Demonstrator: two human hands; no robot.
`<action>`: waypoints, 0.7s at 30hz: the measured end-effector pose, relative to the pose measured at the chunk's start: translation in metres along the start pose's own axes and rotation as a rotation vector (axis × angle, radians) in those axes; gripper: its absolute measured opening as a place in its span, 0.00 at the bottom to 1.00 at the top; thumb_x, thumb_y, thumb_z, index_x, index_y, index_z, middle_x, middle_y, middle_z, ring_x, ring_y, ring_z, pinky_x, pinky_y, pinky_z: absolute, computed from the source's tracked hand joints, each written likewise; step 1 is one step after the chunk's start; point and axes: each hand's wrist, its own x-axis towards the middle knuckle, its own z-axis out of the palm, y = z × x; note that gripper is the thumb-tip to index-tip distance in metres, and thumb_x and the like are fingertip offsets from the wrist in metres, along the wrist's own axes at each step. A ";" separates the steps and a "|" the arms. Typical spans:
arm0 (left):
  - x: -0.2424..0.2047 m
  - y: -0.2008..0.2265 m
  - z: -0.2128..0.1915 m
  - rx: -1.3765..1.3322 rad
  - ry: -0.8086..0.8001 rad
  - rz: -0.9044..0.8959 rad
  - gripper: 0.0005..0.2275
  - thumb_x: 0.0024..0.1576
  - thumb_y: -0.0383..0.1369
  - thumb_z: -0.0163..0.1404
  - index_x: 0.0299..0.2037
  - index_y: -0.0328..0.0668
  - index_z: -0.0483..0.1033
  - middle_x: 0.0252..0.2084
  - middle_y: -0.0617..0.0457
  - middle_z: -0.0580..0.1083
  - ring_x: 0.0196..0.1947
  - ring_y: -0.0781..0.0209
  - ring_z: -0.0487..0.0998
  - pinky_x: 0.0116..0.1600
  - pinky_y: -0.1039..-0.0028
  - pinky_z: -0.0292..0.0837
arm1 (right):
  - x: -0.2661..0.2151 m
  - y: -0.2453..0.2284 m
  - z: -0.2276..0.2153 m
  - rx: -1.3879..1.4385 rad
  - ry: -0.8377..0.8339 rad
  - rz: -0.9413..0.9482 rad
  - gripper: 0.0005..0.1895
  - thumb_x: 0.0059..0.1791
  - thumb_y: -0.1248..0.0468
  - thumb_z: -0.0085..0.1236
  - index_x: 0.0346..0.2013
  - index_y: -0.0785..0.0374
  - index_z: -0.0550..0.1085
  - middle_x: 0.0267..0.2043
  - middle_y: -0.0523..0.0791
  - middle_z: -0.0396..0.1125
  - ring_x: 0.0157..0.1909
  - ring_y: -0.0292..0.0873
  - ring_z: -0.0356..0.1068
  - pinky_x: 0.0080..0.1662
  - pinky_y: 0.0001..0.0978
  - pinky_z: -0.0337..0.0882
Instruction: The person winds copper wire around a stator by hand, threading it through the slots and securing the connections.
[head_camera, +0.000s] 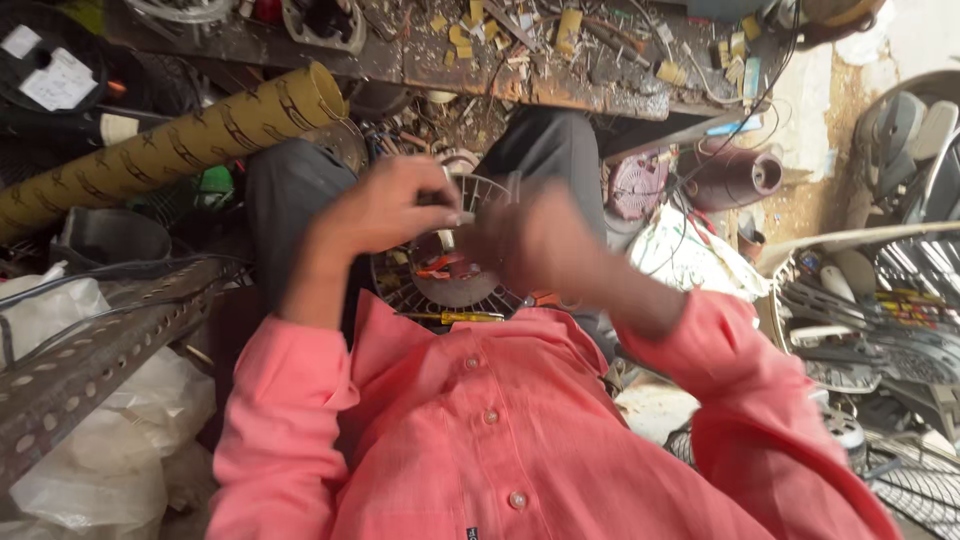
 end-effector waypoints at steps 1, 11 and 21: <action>-0.014 0.003 -0.005 -0.139 0.062 -0.049 0.06 0.51 0.27 0.62 0.36 0.36 0.81 0.36 0.47 0.76 0.39 0.53 0.79 0.44 0.70 0.74 | -0.018 -0.014 -0.003 0.118 -0.139 -0.029 0.08 0.50 0.60 0.65 0.32 0.60 0.79 0.22 0.44 0.65 0.22 0.44 0.68 0.26 0.42 0.65; -0.042 0.078 0.016 -0.207 0.511 0.312 0.03 0.55 0.25 0.53 0.37 0.40 0.77 0.53 0.41 0.74 0.43 0.53 0.75 0.47 0.70 0.73 | 0.007 0.052 0.033 0.837 0.136 0.345 0.09 0.45 0.64 0.72 0.36 0.62 0.79 0.32 0.45 0.73 0.33 0.45 0.76 0.35 0.36 0.74; -0.034 0.014 -0.004 -0.225 0.024 -0.126 0.05 0.51 0.29 0.58 0.35 0.40 0.81 0.36 0.49 0.78 0.40 0.54 0.80 0.49 0.66 0.74 | -0.031 -0.014 -0.015 0.094 -0.257 -0.135 0.01 0.45 0.60 0.66 0.28 0.50 0.81 0.28 0.45 0.70 0.25 0.46 0.70 0.24 0.43 0.65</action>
